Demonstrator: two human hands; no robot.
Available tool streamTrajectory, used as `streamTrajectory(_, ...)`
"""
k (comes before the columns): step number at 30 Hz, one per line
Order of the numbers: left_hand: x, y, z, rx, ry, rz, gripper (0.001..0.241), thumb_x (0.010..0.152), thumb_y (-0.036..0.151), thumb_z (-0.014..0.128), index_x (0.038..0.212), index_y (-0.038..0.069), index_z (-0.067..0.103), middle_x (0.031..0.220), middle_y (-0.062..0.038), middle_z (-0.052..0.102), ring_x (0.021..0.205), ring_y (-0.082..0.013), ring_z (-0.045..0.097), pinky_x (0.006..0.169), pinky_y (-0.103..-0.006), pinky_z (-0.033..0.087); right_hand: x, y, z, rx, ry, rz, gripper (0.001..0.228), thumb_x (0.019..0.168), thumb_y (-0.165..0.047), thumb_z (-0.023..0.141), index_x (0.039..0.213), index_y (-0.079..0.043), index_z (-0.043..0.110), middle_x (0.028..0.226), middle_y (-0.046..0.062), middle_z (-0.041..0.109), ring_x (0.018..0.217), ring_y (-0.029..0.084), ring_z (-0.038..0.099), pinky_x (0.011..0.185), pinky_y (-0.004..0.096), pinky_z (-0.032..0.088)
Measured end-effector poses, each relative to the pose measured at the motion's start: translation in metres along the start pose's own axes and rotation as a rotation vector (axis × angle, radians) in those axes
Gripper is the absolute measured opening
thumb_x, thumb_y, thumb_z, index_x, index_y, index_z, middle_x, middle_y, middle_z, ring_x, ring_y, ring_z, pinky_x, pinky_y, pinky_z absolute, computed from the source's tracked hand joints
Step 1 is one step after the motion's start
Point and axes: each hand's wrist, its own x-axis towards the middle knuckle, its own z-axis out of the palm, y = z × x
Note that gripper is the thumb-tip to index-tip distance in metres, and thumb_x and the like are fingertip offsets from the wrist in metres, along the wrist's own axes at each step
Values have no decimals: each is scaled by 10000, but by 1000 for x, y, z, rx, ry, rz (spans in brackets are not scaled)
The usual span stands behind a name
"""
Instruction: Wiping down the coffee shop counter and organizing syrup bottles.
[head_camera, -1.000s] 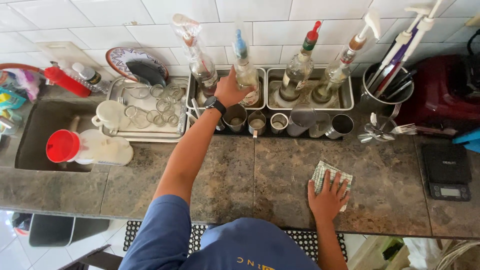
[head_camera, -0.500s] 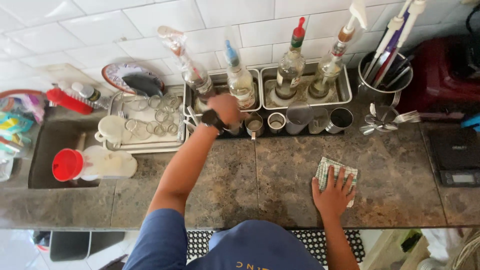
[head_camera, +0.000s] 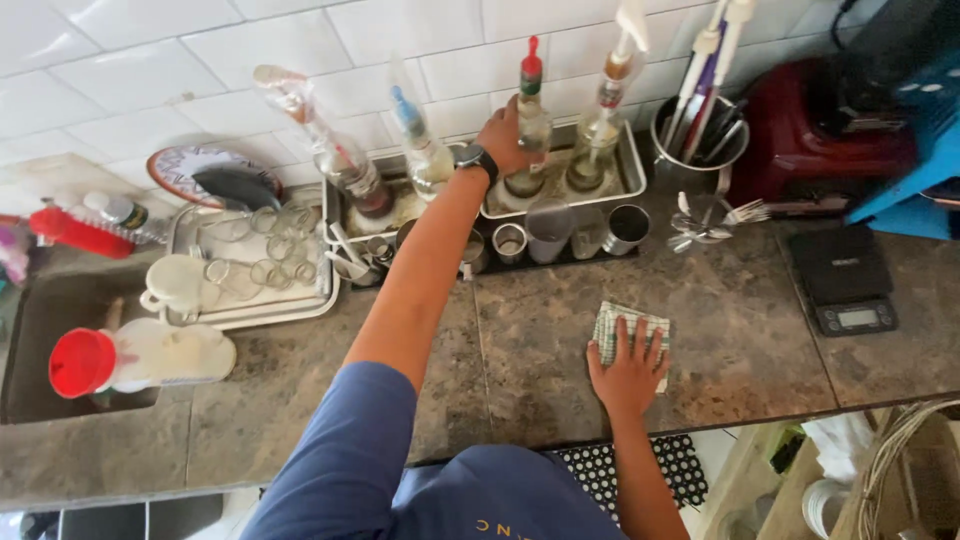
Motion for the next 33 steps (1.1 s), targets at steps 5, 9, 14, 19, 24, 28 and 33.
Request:
streamTrajectory(5,-22,23,-17,8,41,-68,1144,773,497,924,1599,105,235,1409,-230,556,1264,-454,639,1018,-620,546,-1,3,1,-5,-21,-8,718,949,-604,585,1533,-187,573,1584,213,519,1467,497,449,1136,661,318)
streamTrajectory(9,-30,31,-22,-83,29,-26,1091,746,435,938,1559,107,288,1345,-243,571,1206,-480,660,999,-612,568,-1,2,4,-20,-91,47,699,949,-600,565,1547,-239,561,1615,187,495,1496,478,414,1175,645,263)
streamTrajectory(14,-54,54,-29,-167,37,23,1008,823,410,896,1545,28,305,1313,-289,578,1193,-483,667,973,-613,587,-2,6,5,-13,-138,37,725,955,-602,554,1573,-226,513,1638,193,450,1518,482,367,1174,651,231)
streamTrajectory(19,-67,66,-35,-298,-7,86,1112,858,468,923,1562,-60,243,1397,-391,479,1288,-572,562,1012,-716,535,-1,5,0,26,-239,80,694,1018,-599,464,1596,-216,454,1709,179,315,1569,465,245,1210,636,175)
streamTrajectory(24,-56,57,-21,-145,-55,81,1232,880,548,885,1620,-20,82,1461,-424,435,1308,-583,552,1005,-733,540,-2,4,4,52,-172,92,684,978,-608,534,1565,-255,518,1694,160,366,1559,454,283,1194,660,193)
streamTrajectory(28,-73,91,-51,354,-141,14,605,863,635,748,988,43,727,815,-137,705,799,-340,759,654,-543,662,-1,4,3,7,-134,63,712,962,-616,540,1565,-239,506,1673,165,396,1530,461,341,1170,665,242)
streamTrajectory(33,-138,172,-86,80,-475,448,459,946,510,685,1035,75,798,966,-229,765,906,-442,750,766,-590,628,-2,6,10,-1,-90,53,705,959,-604,556,1558,-233,523,1663,150,410,1531,455,343,1171,653,235)
